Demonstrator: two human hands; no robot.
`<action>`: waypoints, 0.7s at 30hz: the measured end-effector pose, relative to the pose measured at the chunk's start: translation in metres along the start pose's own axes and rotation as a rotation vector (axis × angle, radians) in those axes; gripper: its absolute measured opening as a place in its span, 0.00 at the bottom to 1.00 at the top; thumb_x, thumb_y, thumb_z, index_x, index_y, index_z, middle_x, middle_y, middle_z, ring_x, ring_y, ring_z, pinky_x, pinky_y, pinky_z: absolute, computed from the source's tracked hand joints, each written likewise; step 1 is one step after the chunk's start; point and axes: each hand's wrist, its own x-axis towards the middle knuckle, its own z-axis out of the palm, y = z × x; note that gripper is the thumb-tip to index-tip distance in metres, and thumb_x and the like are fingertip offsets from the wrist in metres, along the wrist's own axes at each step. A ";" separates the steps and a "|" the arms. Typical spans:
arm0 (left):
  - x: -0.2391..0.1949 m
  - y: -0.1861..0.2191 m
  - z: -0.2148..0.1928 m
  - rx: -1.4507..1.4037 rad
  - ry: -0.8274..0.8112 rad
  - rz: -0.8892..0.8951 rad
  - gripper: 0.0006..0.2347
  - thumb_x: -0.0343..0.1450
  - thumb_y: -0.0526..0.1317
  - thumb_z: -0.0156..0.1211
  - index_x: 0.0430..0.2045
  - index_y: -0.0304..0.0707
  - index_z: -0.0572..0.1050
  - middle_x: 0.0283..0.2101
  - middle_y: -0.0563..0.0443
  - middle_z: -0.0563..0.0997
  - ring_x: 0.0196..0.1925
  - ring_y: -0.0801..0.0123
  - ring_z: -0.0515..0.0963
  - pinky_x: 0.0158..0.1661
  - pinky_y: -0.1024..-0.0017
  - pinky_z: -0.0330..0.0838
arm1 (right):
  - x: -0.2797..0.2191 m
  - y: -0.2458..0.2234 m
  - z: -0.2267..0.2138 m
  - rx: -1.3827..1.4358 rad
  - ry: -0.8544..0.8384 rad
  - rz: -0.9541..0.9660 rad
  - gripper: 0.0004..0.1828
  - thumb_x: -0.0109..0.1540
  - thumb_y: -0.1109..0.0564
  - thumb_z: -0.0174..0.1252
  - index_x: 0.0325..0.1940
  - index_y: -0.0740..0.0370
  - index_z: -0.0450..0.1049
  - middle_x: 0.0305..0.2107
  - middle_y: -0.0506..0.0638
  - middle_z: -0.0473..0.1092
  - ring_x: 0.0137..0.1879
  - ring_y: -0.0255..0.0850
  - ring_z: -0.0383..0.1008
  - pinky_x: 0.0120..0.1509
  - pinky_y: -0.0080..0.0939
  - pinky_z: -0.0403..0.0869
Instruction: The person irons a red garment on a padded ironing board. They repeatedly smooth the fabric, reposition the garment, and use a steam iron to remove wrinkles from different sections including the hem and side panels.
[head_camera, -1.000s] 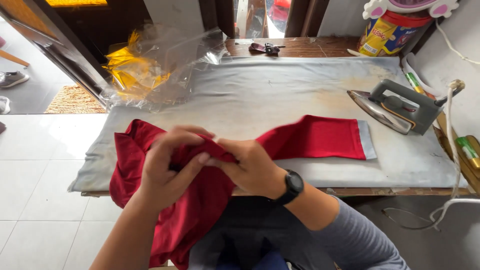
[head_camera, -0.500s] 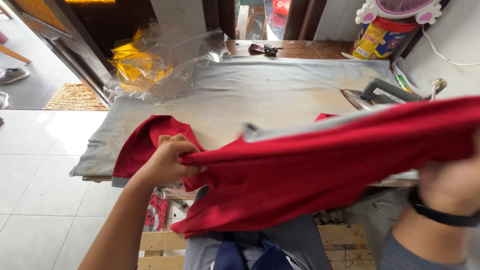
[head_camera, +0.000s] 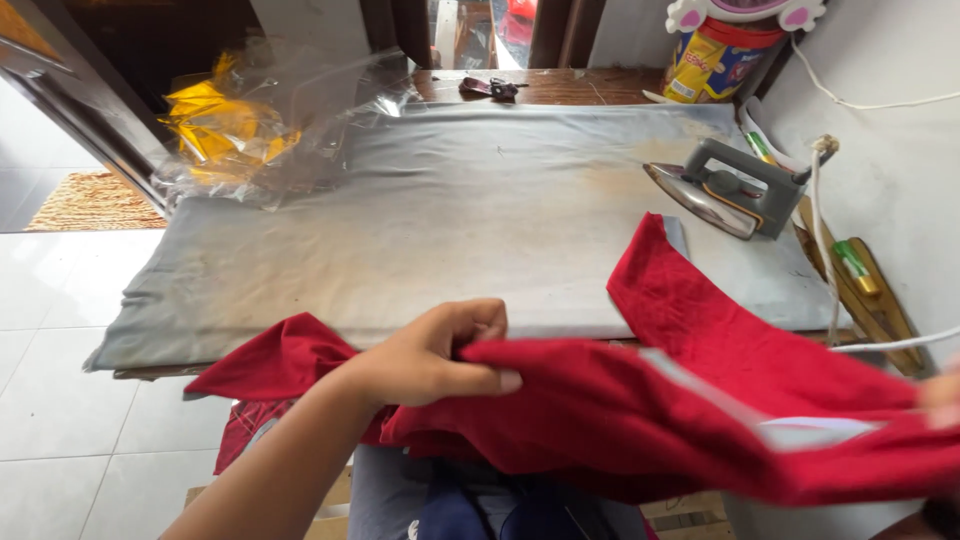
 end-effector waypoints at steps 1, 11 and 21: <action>0.005 -0.003 0.007 -0.003 -0.007 0.001 0.19 0.68 0.37 0.69 0.21 0.49 0.57 0.23 0.64 0.59 0.24 0.80 0.58 0.28 0.77 0.51 | 0.002 -0.006 0.004 0.016 -0.049 0.031 0.10 0.55 0.62 0.62 0.41 0.62 0.82 0.35 0.50 0.83 0.42 0.40 0.83 0.53 0.39 0.75; 0.015 -0.011 0.039 0.250 0.131 0.153 0.09 0.66 0.30 0.63 0.28 0.43 0.67 0.25 0.60 0.69 0.28 0.74 0.65 0.32 0.75 0.62 | 0.055 -0.058 0.164 0.264 -0.322 -0.039 0.49 0.53 0.23 0.57 0.68 0.57 0.65 0.53 0.50 0.72 0.36 0.31 0.68 0.41 0.31 0.71; 0.002 -0.076 0.006 0.774 0.151 -0.053 0.19 0.61 0.32 0.52 0.46 0.52 0.72 0.42 0.48 0.87 0.43 0.49 0.84 0.38 0.56 0.72 | 0.044 -0.027 0.119 0.185 0.363 -0.066 0.12 0.63 0.60 0.59 0.51 0.64 0.76 0.39 0.49 0.74 0.44 0.36 0.72 0.55 0.34 0.70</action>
